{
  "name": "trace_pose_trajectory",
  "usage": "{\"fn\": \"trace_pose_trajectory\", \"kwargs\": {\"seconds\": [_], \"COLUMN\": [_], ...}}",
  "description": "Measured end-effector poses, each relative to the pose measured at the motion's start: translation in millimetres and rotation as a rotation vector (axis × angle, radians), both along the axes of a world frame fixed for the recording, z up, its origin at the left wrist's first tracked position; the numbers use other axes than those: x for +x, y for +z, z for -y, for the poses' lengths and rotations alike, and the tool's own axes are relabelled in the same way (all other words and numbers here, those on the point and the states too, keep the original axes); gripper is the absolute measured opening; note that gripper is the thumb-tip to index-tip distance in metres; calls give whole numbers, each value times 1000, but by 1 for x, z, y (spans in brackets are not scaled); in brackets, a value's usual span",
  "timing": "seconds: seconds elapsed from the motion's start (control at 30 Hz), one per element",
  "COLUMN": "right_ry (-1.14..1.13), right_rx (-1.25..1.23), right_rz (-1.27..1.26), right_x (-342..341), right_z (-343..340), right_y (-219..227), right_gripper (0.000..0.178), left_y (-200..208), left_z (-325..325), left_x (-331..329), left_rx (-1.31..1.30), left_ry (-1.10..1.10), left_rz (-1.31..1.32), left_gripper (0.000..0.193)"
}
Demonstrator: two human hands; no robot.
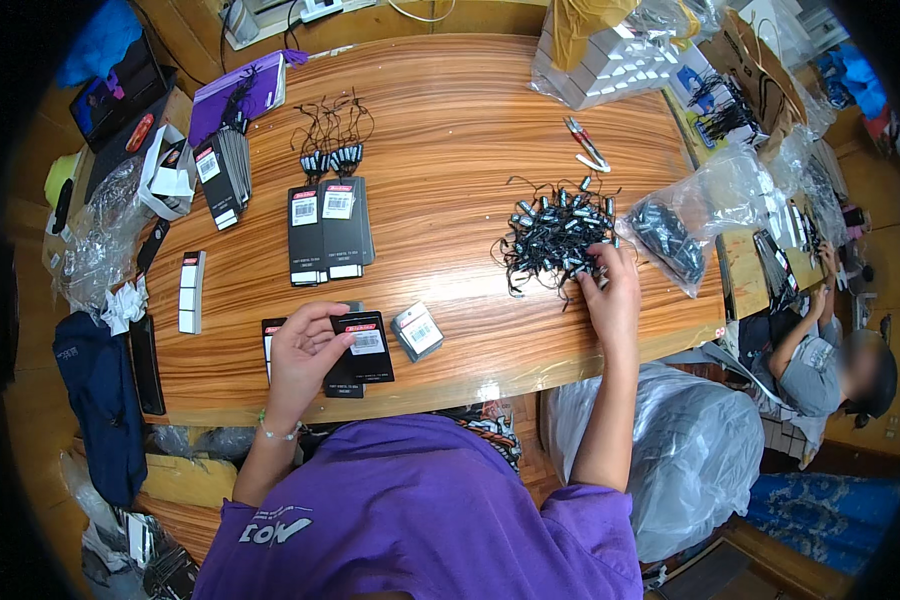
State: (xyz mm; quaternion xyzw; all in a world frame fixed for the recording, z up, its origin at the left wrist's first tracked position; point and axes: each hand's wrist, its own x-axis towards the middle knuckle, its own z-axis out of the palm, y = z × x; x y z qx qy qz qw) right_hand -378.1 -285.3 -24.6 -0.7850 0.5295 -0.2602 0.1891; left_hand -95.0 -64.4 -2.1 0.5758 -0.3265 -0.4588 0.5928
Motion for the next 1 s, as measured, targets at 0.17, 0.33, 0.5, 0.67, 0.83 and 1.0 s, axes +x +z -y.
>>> {"fn": "trace_pose_trajectory", "kwargs": {"seconds": [0.17, 0.33, 0.5, 0.67, 0.83, 1.0], "right_ry": [114, 225, 183, 139, 207, 128], "right_rx": [-161, -46, 23, 25, -15, 97], "right_rz": [-123, -160, -162, -132, -204, 52], "right_x": [-4, 0, -4, -6, -4, -3], "right_z": [3, 4, 2, -3, -6, -9], "right_y": [5, 7, 9, 8, 10, 14], "right_gripper": [15, 12, 11, 13, 13, 9], "left_y": [0, 1, 2, 2, 0, 1], "left_z": [-1, 0, 0, -1, -1, 0], "left_x": [0, -1, -3, -3, -3, -4], "left_rx": [18, 14, 6, 14, 12, 4], "left_ry": [3, -10, -2, -1, -16, -34], "left_rz": [-8, 2, -16, 0, -16, -19], "left_gripper": [32, 31, 31, 31, 31, 31]}}
